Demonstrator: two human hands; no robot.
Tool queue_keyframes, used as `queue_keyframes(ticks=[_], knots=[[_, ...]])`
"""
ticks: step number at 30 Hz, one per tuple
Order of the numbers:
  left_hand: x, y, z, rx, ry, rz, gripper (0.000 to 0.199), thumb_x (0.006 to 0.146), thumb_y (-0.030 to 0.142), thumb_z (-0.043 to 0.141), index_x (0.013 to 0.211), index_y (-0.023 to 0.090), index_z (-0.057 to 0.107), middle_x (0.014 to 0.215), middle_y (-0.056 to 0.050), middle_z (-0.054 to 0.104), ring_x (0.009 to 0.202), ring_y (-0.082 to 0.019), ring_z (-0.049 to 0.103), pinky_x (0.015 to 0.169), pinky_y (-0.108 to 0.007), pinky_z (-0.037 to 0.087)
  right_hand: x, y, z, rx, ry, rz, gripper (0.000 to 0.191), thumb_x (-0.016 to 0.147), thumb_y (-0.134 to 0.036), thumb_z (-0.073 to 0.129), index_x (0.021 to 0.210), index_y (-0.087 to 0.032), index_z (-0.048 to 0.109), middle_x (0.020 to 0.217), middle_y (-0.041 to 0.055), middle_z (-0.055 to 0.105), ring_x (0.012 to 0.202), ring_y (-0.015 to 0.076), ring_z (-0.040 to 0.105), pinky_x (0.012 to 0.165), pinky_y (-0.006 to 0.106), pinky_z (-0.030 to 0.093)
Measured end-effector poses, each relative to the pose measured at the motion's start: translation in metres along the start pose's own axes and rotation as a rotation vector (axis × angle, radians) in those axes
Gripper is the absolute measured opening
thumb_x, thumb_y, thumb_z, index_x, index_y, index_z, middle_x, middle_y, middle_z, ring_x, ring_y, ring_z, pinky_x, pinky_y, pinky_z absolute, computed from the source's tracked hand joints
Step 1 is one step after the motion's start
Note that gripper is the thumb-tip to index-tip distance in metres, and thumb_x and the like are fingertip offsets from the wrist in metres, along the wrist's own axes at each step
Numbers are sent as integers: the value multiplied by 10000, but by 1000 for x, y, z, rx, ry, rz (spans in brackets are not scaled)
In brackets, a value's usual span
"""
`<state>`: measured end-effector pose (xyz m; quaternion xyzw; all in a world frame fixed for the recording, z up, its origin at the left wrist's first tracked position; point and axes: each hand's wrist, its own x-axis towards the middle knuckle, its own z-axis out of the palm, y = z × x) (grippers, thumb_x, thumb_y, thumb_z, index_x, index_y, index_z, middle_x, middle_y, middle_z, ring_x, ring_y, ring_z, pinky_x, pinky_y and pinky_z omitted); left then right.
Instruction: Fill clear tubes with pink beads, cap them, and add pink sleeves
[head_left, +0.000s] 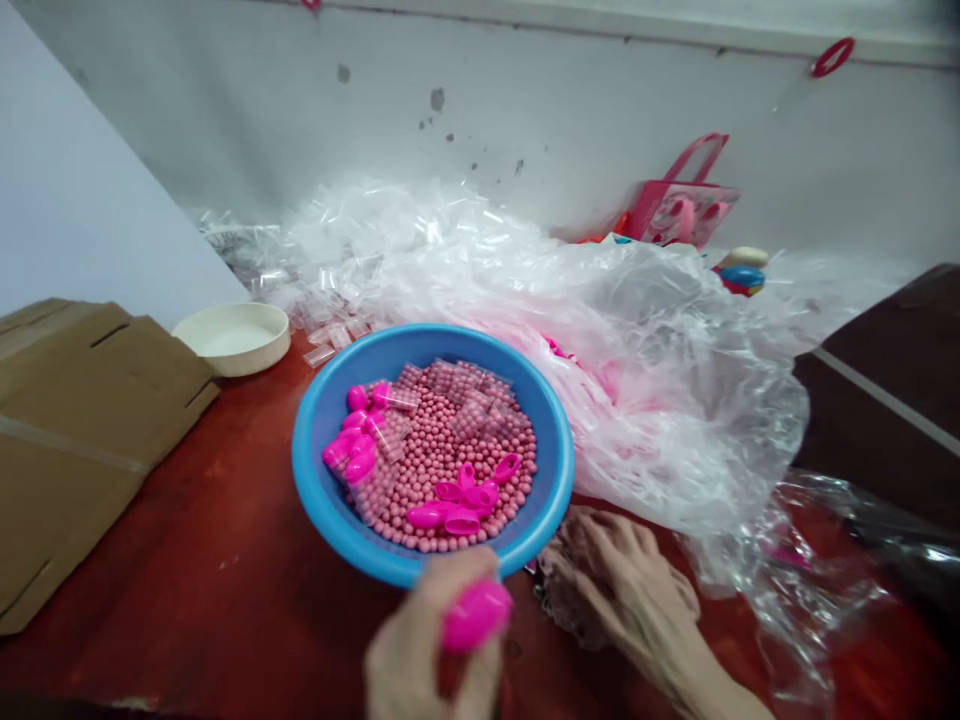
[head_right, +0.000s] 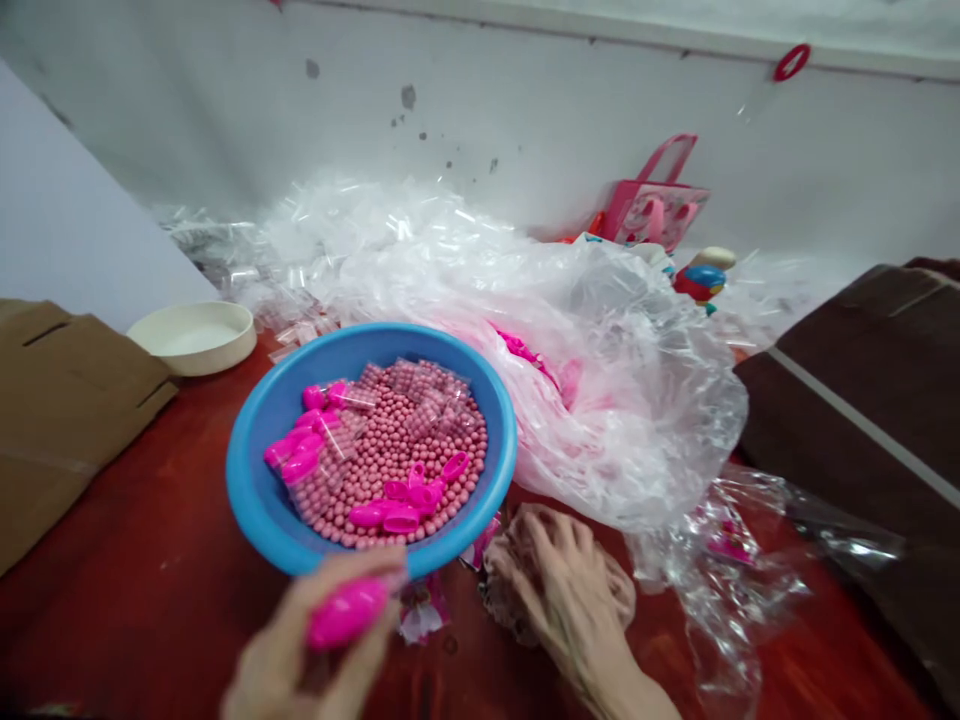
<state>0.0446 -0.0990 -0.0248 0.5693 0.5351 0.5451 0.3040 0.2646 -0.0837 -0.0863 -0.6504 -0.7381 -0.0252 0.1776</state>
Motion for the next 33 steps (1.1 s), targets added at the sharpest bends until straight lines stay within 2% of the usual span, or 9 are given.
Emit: queue_keyframes(ticks=[3,7,10,13,17,20,26,30,33], knots=[[49,5,-28,-22,5,-193,97,773,237,633,865,240,602,924,0,702,860,-176,659,759,-238,515,-19,4,26,-247,182,-147,377,903,-303,354,1090,-98,610,968,196,640,872,337,566,699,505,465],[90,-8,-38,137,-156,-195,79,748,229,624,808,201,581,933,-36,660,899,-218,616,771,-308,490,-21,11,39,-197,226,-229,284,918,-236,373,819,-150,626,752,96,647,763,253,588,761,422,455],[101,-16,-39,481,-221,-71,42,778,198,563,806,173,580,865,-67,628,824,-245,594,735,-373,476,-8,16,36,-143,238,-235,388,945,-211,307,645,-196,553,618,45,602,698,203,593,793,360,446],[105,-19,-40,857,-294,111,130,809,136,482,814,144,612,860,-103,598,798,-266,563,748,-424,463,0,15,31,-118,262,-204,414,956,-210,262,655,-200,546,621,53,608,725,216,601,793,365,432],[109,-16,-38,1136,-368,294,133,780,149,561,850,142,674,917,-130,608,998,-347,497,831,-473,447,-9,9,26,-86,259,-183,351,949,-248,290,749,-181,570,691,66,640,723,227,592,759,375,420],[120,-11,-28,1127,-462,411,120,732,206,649,842,161,666,1008,-126,599,1113,-380,430,868,-497,433,-22,8,23,-112,241,-257,340,895,-385,397,941,-114,597,872,131,669,833,282,584,773,406,399],[159,-27,16,899,-668,520,64,831,187,532,766,187,532,839,-60,570,857,-245,519,833,-416,419,-40,16,29,-121,209,-324,424,793,-361,555,1114,-85,577,975,130,668,888,284,585,820,402,381],[175,-55,45,801,-709,512,147,833,213,542,721,203,447,784,-25,543,751,-193,486,747,-338,407,-43,20,34,-49,185,-257,465,763,-379,585,1154,-126,584,1031,121,671,936,300,593,824,409,412],[182,-67,54,746,-725,438,224,821,256,549,657,206,405,701,9,483,685,-172,456,679,-315,375,-34,21,21,52,76,-185,431,758,-408,592,1120,-175,620,1046,117,678,960,305,612,816,425,461]])
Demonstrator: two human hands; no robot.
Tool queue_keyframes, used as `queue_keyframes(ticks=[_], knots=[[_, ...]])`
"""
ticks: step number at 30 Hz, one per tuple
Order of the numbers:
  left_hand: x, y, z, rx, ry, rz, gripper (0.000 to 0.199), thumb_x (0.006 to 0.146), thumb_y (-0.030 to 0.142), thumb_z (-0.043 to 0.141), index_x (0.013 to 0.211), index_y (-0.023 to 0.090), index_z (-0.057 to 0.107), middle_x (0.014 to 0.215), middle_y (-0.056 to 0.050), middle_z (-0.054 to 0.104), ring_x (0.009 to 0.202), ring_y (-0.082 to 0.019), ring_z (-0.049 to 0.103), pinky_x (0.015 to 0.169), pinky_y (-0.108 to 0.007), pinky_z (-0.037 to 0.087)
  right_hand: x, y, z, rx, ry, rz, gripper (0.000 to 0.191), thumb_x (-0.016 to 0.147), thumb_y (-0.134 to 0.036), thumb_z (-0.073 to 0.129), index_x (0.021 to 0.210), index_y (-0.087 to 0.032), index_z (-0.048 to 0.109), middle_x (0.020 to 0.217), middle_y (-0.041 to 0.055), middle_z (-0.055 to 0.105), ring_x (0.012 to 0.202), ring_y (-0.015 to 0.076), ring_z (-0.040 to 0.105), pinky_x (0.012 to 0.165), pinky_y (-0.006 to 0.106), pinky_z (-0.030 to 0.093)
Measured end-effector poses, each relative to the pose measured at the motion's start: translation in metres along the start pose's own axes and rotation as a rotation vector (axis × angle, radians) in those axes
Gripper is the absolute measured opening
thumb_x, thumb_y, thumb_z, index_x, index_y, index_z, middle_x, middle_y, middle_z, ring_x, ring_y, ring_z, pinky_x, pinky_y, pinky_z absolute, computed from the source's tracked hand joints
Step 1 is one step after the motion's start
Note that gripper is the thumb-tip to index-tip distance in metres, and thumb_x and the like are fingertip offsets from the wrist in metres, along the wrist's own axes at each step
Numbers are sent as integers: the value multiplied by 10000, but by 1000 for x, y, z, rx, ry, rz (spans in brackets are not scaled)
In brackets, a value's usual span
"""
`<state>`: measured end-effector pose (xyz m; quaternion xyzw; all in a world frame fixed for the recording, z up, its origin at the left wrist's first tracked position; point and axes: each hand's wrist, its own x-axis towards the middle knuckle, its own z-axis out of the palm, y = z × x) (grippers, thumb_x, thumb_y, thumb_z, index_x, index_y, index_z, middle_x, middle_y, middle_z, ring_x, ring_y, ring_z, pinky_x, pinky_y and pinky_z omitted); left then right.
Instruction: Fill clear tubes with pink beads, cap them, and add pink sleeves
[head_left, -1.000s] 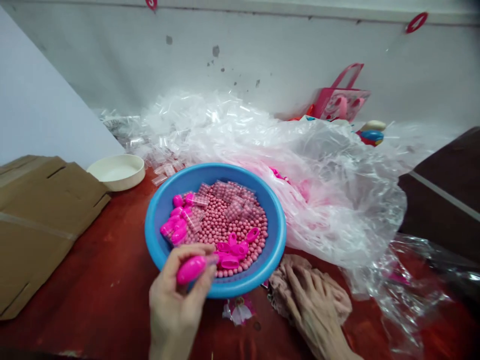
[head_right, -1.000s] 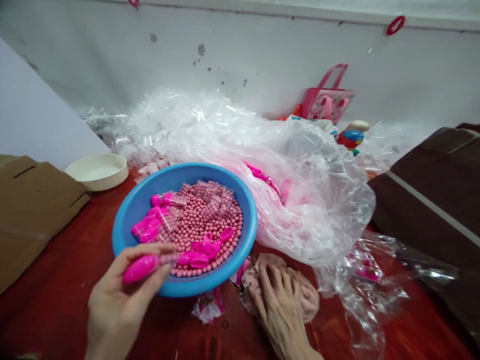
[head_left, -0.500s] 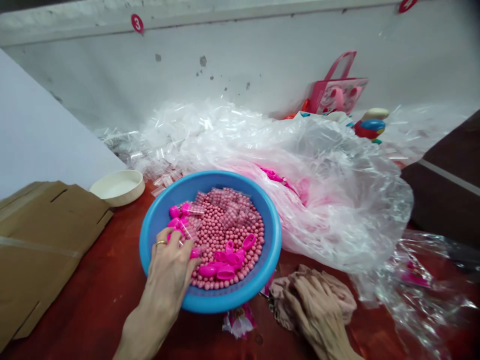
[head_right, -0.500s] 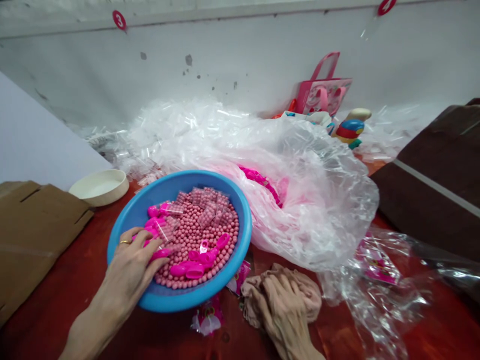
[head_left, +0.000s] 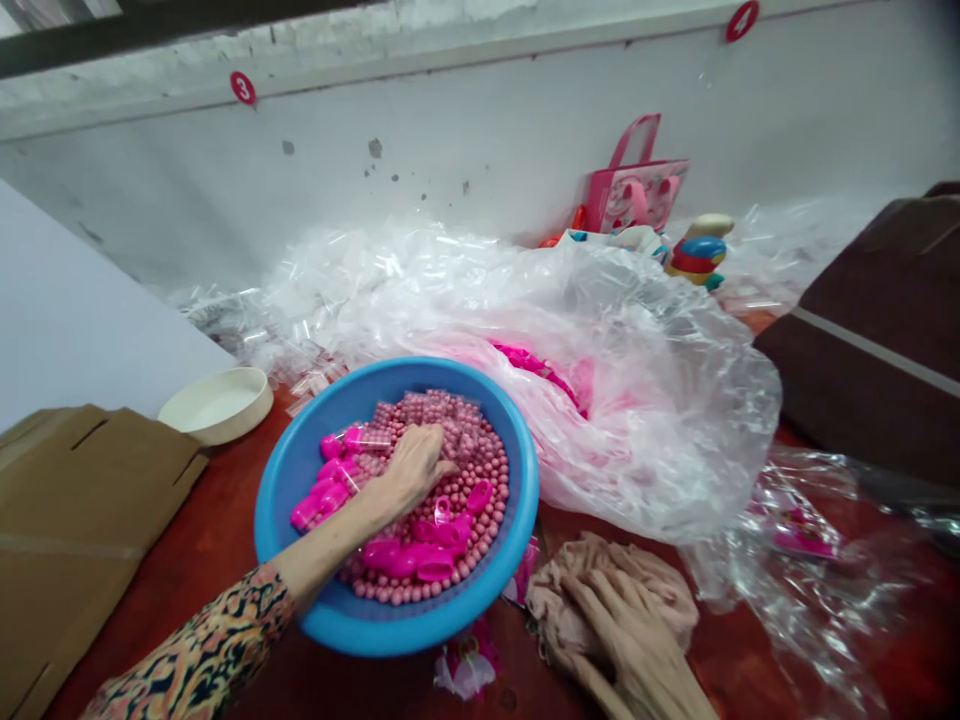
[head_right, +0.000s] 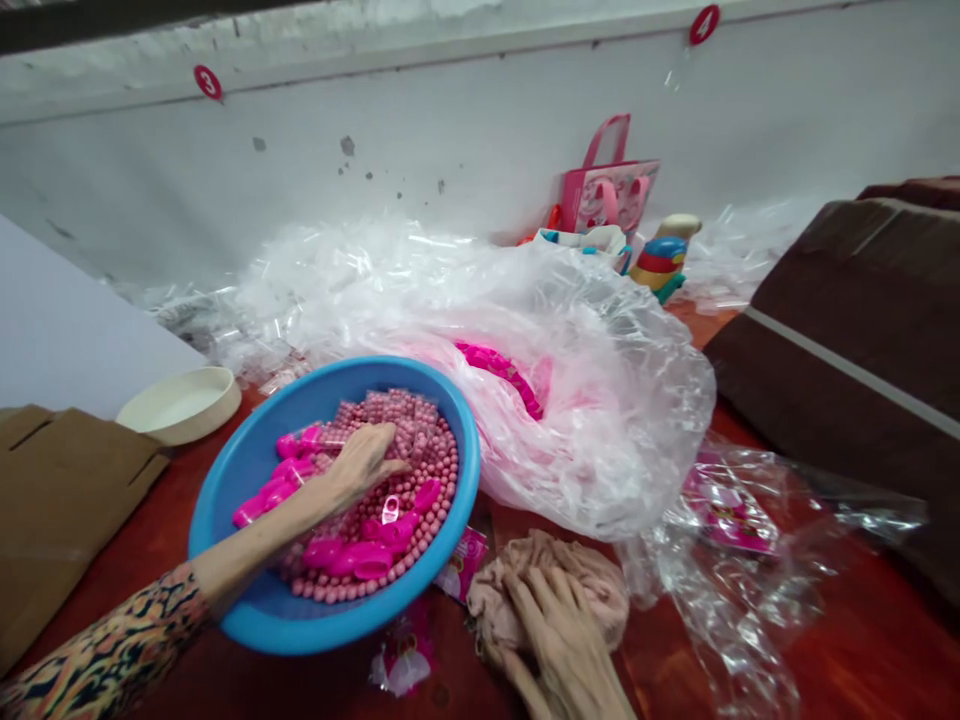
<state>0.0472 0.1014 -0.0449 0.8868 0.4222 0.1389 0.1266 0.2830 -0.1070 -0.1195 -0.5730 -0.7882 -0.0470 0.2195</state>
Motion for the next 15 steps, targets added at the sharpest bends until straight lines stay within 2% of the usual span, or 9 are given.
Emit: queue_keyframes(ticks=[2,4,6,8,9,10,11,13,15], knots=[[2,-2,-2,-62,-20,-48,268,784,285,582,621,209,384,642,35,431,632,-159,431,626,-296,340,18,1,-20,126,-77,117,316,802,-409,565,1032,-211,653,996,96,688,936,277,632,780,403,502],[1,-1,-11,-134,-45,-103,307,727,301,626,592,215,365,588,56,387,580,-150,399,573,-279,295,46,1,-44,289,-1,189,254,879,-345,471,968,-182,645,930,96,681,845,216,652,685,315,533],[-4,5,-23,-220,-71,-153,302,696,309,641,585,214,377,565,65,385,561,-146,391,545,-269,266,79,-2,-64,379,114,151,234,915,-279,411,916,-187,626,838,64,661,753,173,641,623,270,521],[-12,14,-36,-325,-98,-192,250,711,315,617,605,203,420,580,61,423,581,-146,418,544,-259,279,113,-8,-74,389,108,60,186,918,-233,429,931,-182,608,846,57,635,769,161,611,648,266,503],[-18,21,-42,-384,-111,-208,218,723,315,603,627,197,447,599,58,447,599,-146,439,554,-255,301,128,-11,-73,343,58,-21,183,917,-193,421,941,-163,600,867,66,627,795,163,596,677,275,495],[-23,27,-47,-443,-121,-224,190,735,311,589,652,192,466,618,56,466,614,-144,457,566,-251,325,142,-15,-69,265,-78,-86,176,914,-156,413,936,-156,588,921,76,618,851,171,580,736,299,482],[-29,33,-52,-501,-130,-239,161,747,300,575,683,188,480,640,53,481,628,-142,471,581,-249,350,154,-19,-62,248,-153,-142,138,886,-133,456,871,-164,590,901,64,618,835,174,571,732,302,473],[-41,45,-58,-594,-141,-272,124,753,277,557,714,185,483,653,53,486,620,-134,480,583,-245,383,170,-26,-43,218,-241,-198,141,832,-62,488,865,-160,584,926,70,621,843,184,564,741,320,457],[-52,54,-62,-690,-123,-318,96,736,252,565,746,179,503,670,48,488,636,-131,482,600,-246,408,178,-31,-25,208,-303,-227,168,796,-15,484,802,-156,576,864,78,628,786,188,569,696,315,448]])
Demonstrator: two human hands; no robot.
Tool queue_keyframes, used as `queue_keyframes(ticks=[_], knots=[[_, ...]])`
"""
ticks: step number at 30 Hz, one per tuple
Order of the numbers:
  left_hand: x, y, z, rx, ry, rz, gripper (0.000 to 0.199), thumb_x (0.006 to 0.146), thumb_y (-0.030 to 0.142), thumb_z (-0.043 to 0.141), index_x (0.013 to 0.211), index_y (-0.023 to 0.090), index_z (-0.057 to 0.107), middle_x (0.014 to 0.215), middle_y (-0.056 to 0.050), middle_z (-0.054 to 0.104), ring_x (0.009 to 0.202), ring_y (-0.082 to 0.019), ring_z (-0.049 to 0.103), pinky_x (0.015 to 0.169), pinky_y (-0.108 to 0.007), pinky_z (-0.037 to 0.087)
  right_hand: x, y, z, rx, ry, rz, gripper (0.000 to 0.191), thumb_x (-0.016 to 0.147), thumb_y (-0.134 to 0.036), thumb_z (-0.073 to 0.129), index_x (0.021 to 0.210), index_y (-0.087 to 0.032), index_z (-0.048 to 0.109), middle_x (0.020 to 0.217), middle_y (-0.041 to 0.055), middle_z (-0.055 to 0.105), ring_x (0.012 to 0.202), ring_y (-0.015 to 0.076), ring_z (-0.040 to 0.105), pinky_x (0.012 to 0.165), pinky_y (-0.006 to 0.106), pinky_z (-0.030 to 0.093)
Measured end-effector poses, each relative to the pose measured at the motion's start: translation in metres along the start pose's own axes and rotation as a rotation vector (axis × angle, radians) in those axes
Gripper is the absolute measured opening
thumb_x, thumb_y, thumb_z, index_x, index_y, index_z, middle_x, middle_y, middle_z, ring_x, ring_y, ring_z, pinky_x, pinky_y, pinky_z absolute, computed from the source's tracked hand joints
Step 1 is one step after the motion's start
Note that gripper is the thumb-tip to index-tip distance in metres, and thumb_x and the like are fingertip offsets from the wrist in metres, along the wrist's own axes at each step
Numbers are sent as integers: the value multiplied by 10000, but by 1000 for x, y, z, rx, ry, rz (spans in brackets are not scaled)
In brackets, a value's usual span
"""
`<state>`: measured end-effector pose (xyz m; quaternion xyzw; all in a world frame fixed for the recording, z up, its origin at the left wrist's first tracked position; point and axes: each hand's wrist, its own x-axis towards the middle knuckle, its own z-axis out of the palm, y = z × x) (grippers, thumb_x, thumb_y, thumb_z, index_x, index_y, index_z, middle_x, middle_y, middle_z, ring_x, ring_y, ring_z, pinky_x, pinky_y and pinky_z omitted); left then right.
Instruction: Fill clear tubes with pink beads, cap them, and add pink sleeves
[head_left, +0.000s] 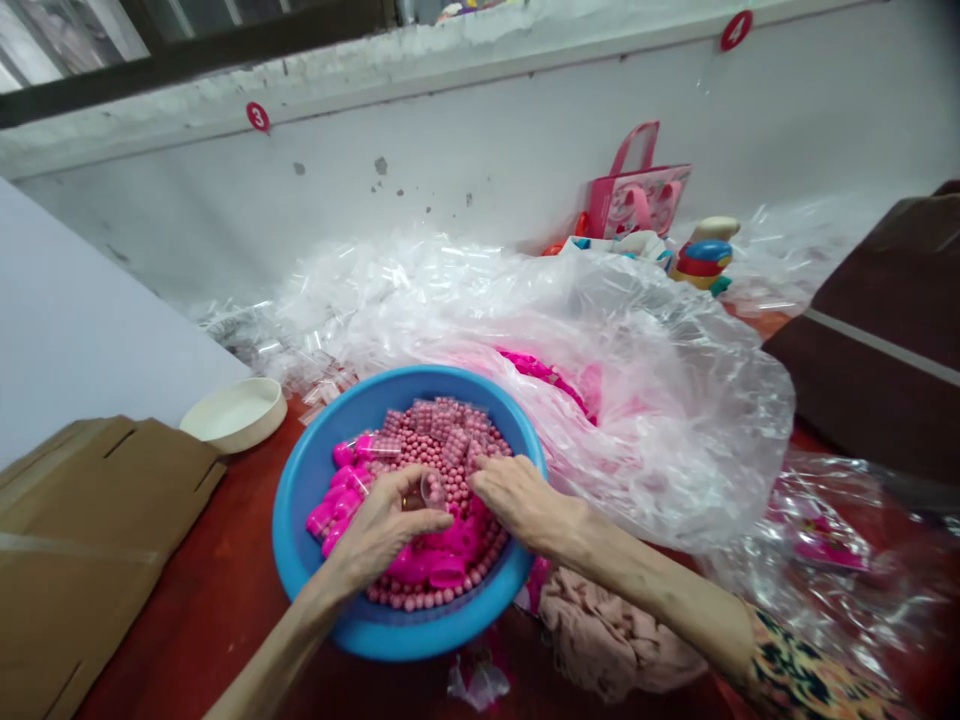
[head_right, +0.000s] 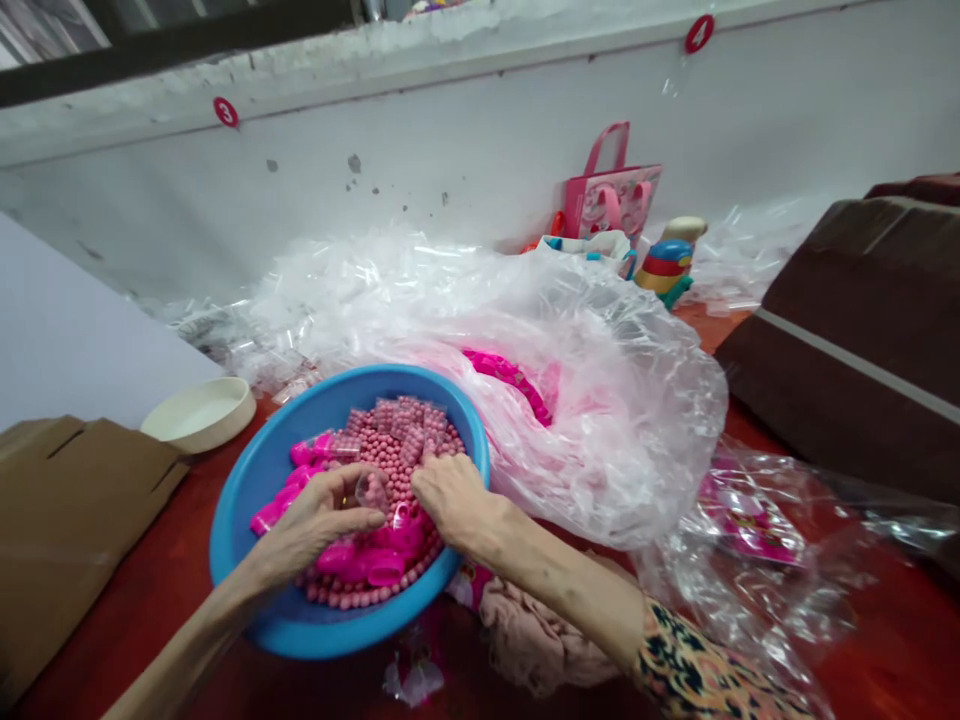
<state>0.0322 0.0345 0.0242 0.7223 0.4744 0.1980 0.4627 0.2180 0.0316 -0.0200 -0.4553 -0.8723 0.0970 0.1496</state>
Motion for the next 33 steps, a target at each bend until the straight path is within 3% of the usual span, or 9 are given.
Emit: queue_keyframes(ticks=[4,9,12,15,20,24,27,33], knots=[[-19,2,2,-344,73,-103,153,684,216,652,806,165,575,730,35,530,704,-128,489,671,-242,422,0,4,5,59,-62,-20,190,805,-19,452,749,-164,562,767,69,616,721,190,564,672,316,444],[-34,-5,5,-612,116,-168,357,715,203,690,1063,196,608,883,11,632,837,-136,571,767,-234,442,-14,12,-29,280,24,42,158,903,-212,433,965,-161,570,979,83,594,955,201,536,872,368,407],[-36,-7,12,-706,136,-206,381,732,231,692,1103,211,605,987,-13,656,946,-165,598,840,-264,455,-13,8,-43,464,33,122,270,939,-355,373,899,-174,569,796,21,559,745,153,540,703,297,451],[-36,-6,20,-753,124,-205,324,752,290,677,1058,197,630,993,-36,672,938,-185,621,819,-286,480,-10,-3,-45,722,-13,185,369,947,-421,311,788,-163,520,632,-34,438,542,96,429,500,220,383],[-37,-7,32,-693,150,-230,412,734,349,680,1099,170,614,1034,-78,674,960,-226,607,758,-306,486,-10,-21,-36,927,-15,211,443,920,-515,296,634,-187,380,577,-63,291,499,74,283,442,206,267],[-40,-16,40,-623,274,-290,415,693,327,711,1067,164,638,989,-66,667,962,-243,579,802,-335,459,-11,-29,-28,940,33,206,441,911,-510,347,596,-204,301,573,-69,234,503,76,225,442,215,212],[-43,-23,43,-590,240,-314,323,713,335,689,987,165,673,843,-38,665,809,-214,585,718,-318,462,-11,-34,-25,905,65,184,424,915,-467,383,597,-199,306,584,-61,273,533,84,248,480,224,226],[-44,-27,44,-535,257,-320,244,708,348,689,854,153,676,752,-16,625,697,-178,535,632,-279,424,-12,-41,-20,505,164,79,337,955,-293,317,663,-192,450,633,-17,501,567,113,437,538,233,363]])
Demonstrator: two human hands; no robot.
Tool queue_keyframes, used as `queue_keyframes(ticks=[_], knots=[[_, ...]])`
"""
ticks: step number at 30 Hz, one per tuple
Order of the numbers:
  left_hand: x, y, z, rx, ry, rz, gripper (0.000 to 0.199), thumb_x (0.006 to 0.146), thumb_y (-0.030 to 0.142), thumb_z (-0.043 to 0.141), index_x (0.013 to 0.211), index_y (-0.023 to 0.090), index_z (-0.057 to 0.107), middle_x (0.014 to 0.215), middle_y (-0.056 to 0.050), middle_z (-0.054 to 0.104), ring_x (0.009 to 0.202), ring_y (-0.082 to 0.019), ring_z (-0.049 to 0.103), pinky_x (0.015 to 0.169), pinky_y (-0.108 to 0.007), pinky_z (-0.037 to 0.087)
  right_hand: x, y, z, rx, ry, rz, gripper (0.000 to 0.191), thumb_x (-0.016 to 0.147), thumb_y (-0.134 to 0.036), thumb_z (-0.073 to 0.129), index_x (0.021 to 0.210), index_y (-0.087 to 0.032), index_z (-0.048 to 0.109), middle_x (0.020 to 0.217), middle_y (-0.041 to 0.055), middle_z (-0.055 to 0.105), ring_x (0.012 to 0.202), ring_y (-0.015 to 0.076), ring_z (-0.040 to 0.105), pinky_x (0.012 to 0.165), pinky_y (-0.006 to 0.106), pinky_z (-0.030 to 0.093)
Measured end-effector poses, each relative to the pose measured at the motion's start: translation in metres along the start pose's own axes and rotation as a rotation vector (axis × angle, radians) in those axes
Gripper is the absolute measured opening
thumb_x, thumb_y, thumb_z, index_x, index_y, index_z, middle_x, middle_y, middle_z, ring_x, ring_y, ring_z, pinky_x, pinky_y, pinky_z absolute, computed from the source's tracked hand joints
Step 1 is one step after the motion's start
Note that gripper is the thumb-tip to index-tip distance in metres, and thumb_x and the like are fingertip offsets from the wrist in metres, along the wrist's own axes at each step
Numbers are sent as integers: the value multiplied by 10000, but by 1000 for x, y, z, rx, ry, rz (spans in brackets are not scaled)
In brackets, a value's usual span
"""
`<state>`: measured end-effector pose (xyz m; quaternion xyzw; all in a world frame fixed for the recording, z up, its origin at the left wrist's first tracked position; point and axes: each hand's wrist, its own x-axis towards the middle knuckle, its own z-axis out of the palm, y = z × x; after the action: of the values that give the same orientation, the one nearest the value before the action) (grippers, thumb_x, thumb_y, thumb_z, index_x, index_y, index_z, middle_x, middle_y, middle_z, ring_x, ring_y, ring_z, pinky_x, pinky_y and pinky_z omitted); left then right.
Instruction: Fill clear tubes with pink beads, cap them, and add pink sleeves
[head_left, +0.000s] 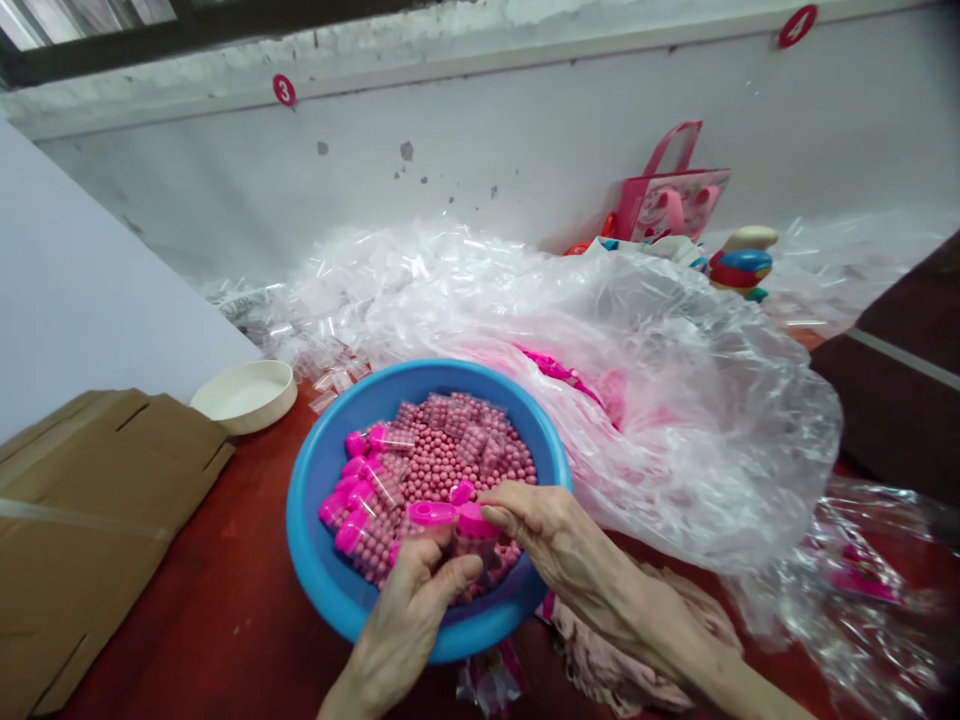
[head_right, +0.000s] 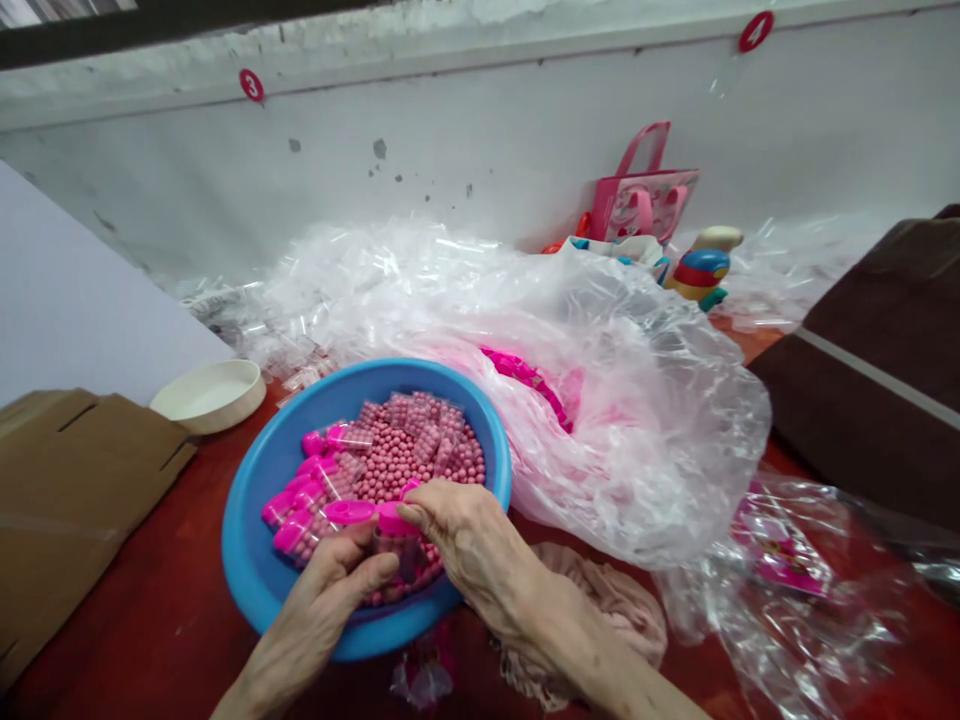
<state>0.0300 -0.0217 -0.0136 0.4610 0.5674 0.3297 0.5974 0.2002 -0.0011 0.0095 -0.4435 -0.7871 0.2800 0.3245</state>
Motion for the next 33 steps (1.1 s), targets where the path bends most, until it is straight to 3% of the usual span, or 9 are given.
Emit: queue_keyframes(ticks=[4,8,12,15,18,20,22,28,33], knots=[[-2,4,2,73,10,64,192,759,352,629,792,167,666,720,2,587,694,-171,507,630,-267,406,-17,0,-1,-189,82,-167,318,951,-216,230,946,-178,546,818,59,639,720,164,588,637,260,479],[-5,5,2,178,9,109,182,805,350,565,776,193,653,757,-2,591,749,-187,512,693,-279,408,-33,6,-3,-344,45,-305,397,903,-135,210,1243,-127,414,1110,130,625,1028,198,574,794,298,504],[-6,1,3,205,0,116,175,809,350,565,762,205,652,789,-15,612,785,-202,524,733,-298,416,-30,6,-2,-393,-18,-271,420,833,-51,240,1081,-208,541,902,51,674,811,178,621,663,275,515],[-5,1,5,89,-56,111,194,818,376,555,853,211,651,833,-23,639,808,-206,556,758,-306,439,-26,-2,2,-562,54,-323,384,879,-84,232,1075,-189,546,966,96,667,879,221,617,740,336,500],[-5,4,7,-108,-74,86,379,800,406,578,1138,233,575,999,-44,655,908,-216,581,820,-312,452,-21,-8,11,-685,137,-348,364,932,-390,322,1088,-125,518,1014,168,641,938,295,602,801,426,484],[-4,4,6,-175,-72,85,491,792,426,586,1240,241,511,1080,-55,641,956,-220,578,852,-312,448,-16,-9,20,-685,136,-280,508,854,-592,381,974,-120,527,871,152,640,802,294,615,714,436,501],[-4,3,4,-144,-49,79,481,788,445,585,1215,228,547,1003,-49,653,878,-210,591,794,-298,466,-10,-10,27,-684,149,-215,526,787,-662,425,841,-146,509,723,100,608,653,258,595,603,401,496],[-4,-4,0,-82,5,25,414,773,439,608,1103,189,622,685,10,576,603,-152,563,571,-249,458,1,-11,32,-617,193,-274,139,639,-334,480,650,-211,416,517,18,509,457,177,498,443,293,377],[-5,-1,3,-212,-3,6,433,740,468,640,1066,184,606,633,32,548,560,-128,536,520,-214,436,3,-13,33,-661,205,-313,97,534,-274,429,615,-227,406,484,15,485,438,176,473,437,296,331]])
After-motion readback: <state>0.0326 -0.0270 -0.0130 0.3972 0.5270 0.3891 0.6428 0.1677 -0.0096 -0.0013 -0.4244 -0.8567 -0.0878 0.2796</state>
